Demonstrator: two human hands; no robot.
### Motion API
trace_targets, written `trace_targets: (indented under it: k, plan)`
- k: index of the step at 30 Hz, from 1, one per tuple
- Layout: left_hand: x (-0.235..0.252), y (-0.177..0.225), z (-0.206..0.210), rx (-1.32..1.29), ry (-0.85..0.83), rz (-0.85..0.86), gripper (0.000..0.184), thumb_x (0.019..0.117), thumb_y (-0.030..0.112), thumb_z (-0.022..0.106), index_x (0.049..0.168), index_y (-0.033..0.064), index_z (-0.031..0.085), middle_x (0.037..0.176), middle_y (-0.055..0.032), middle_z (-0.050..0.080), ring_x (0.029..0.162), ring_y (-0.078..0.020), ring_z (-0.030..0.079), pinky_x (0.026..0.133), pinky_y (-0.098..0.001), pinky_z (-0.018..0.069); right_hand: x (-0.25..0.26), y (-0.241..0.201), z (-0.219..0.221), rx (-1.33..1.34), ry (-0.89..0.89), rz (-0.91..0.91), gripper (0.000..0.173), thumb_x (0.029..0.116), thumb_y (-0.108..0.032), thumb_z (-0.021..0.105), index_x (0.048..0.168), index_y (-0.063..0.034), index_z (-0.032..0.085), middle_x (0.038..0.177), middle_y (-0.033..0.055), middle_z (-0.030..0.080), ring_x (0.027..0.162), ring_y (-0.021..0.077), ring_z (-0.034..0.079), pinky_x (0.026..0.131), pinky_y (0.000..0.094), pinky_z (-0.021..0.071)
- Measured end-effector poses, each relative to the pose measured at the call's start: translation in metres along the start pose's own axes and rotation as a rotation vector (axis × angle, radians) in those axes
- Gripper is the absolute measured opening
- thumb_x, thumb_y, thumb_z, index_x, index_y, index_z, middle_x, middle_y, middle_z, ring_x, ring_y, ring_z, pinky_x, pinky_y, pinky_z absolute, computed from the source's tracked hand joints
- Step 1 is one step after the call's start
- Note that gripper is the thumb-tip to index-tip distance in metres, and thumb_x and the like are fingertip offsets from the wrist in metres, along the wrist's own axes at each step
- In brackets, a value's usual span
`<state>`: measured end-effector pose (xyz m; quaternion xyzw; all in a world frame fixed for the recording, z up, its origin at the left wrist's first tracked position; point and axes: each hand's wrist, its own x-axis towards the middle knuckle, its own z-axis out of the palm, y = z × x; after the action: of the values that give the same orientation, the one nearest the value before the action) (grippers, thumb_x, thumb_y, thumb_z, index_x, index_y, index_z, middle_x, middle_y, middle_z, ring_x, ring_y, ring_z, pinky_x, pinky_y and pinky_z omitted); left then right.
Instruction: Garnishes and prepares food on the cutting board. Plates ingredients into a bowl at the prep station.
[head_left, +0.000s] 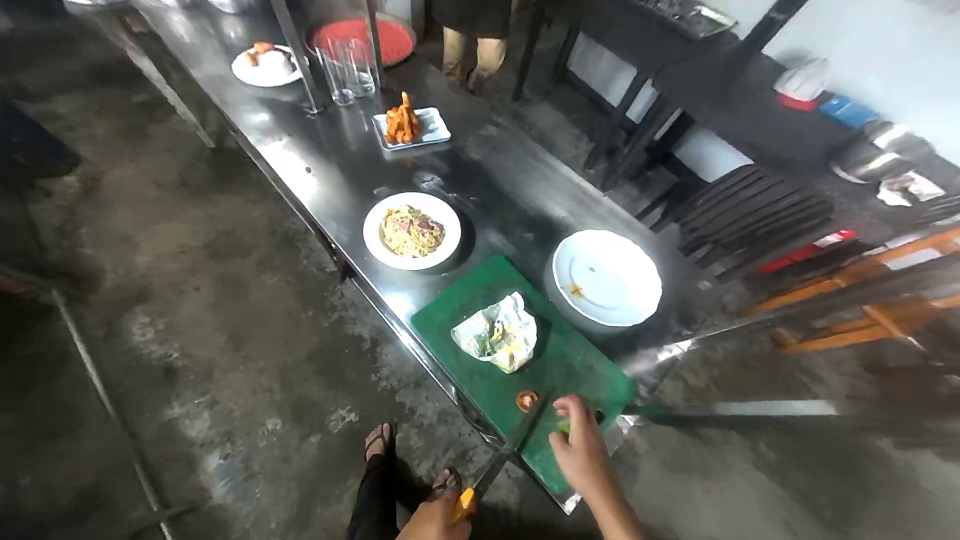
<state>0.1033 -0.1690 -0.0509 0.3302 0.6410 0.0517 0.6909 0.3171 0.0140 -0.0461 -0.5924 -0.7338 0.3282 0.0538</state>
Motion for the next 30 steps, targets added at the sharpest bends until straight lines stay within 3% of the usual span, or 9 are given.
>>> trace_targets:
  k: [3, 9, 11, 14, 18, 30]
  plan:
    - [-0.001, 0.001, 0.005, 0.028, 0.024, 0.009, 0.049, 0.1036, 0.035, 0.053, 0.146, 0.0122, 0.046, 0.095, -0.0151, 0.070, 0.069, -0.0264, 0.071, 0.066, -0.0461, 0.0607, -0.004, 0.022, 0.011, -0.002, -0.047, -0.030, 0.044, 0.0881, -0.003, 0.062, 0.132, -0.0049, 0.059, 0.132, 0.0143, 0.062, 0.120, 0.0265, 0.063, 0.100, 0.0431, 0.0552]
    - [-0.003, 0.009, 0.010, 0.073, 0.075, 0.048, 0.043, 0.1031, 0.033, 0.053, 0.139, 0.0087, 0.052, 0.106, -0.0188, 0.069, 0.081, -0.0312, 0.072, 0.075, -0.0517, 0.0604, 0.027, 0.024, 0.001, -0.189, 0.044, -0.044, 0.055, 0.0878, -0.004, 0.070, 0.141, -0.0122, 0.057, 0.145, 0.0190, 0.052, 0.118, 0.0349, 0.064, 0.095, 0.0504, 0.0579]
    - [-0.005, 0.012, 0.010, 0.102, 0.107, 0.050, 0.042, 0.1026, 0.032, 0.053, 0.137, 0.0082, 0.054, 0.110, -0.0202, 0.069, 0.093, -0.0350, 0.071, 0.081, -0.0558, 0.0585, 0.021, 0.027, 0.006, -0.144, 0.105, -0.065, 0.057, 0.0878, -0.008, 0.075, 0.142, -0.0123, 0.057, 0.143, 0.0192, 0.055, 0.121, 0.0349, 0.063, 0.099, 0.0500, 0.0569]
    - [-0.014, 0.017, 0.013, 0.197, 0.163, -0.003, 0.044, 0.1022, 0.033, 0.053, 0.141, 0.0108, 0.052, 0.117, -0.0205, 0.070, 0.109, -0.0396, 0.070, 0.090, -0.0607, 0.0563, 0.007, 0.038, 0.021, -0.042, 0.224, -0.090, 0.043, 0.0902, -0.015, 0.078, 0.131, -0.0062, 0.065, 0.129, 0.0172, 0.066, 0.117, 0.0322, 0.066, 0.100, 0.0494, 0.0557]
    - [-0.034, 0.022, 0.014, 0.291, 0.190, -0.062, 0.043, 0.1031, 0.031, 0.051, 0.143, 0.0137, 0.050, 0.113, -0.0203, 0.072, 0.106, -0.0409, 0.071, 0.088, -0.0620, 0.0566, -0.004, 0.042, 0.030, -0.037, 0.226, -0.157, 0.036, 0.0919, -0.022, 0.077, 0.124, -0.0074, 0.069, 0.123, 0.0149, 0.069, 0.114, 0.0303, 0.067, 0.098, 0.0495, 0.0565]
    - [-0.056, 0.037, 0.028, 0.391, 0.242, -0.082, 0.040, 0.1055, 0.026, 0.047, 0.144, 0.0129, 0.049, 0.116, -0.0211, 0.071, 0.105, -0.0431, 0.071, 0.085, -0.0609, 0.0576, -0.006, 0.036, 0.032, -0.111, 0.267, -0.197, 0.037, 0.0861, -0.013, 0.080, 0.120, -0.0015, 0.069, 0.120, 0.0193, 0.069, 0.109, 0.0348, 0.068, 0.094, 0.0514, 0.0578]
